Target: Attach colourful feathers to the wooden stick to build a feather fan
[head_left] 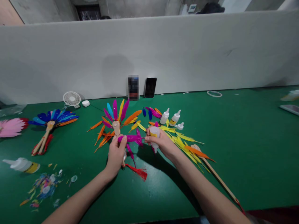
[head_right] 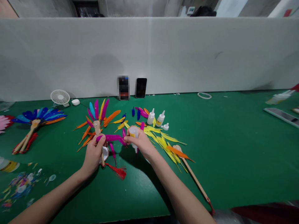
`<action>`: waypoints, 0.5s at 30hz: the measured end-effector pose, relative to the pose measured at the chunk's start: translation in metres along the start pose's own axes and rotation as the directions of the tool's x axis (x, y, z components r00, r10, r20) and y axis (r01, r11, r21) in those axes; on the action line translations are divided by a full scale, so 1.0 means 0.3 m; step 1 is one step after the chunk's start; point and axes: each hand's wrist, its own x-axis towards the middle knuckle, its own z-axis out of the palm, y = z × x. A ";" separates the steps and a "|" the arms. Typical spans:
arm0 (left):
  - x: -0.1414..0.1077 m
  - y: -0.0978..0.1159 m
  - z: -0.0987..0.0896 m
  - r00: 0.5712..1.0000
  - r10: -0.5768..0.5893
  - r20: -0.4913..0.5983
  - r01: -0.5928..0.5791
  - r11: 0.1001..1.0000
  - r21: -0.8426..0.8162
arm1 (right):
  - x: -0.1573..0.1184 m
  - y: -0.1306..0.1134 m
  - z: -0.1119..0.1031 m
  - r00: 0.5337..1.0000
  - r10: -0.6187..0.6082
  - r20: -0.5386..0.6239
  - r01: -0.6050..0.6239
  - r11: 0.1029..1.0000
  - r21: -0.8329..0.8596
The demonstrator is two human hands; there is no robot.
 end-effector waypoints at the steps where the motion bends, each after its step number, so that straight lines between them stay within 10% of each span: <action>1: 0.001 0.005 0.000 1.000 0.009 0.003 -0.009 1.000 -0.001 | 0.001 -0.001 -0.004 1.000 -0.003 0.000 0.003 1.000 -0.005; 15: 0.011 -0.005 -0.002 0.992 0.079 0.097 -0.097 0.974 0.203 | -0.021 -0.053 -0.021 0.996 -0.029 0.087 0.037 0.995 -0.093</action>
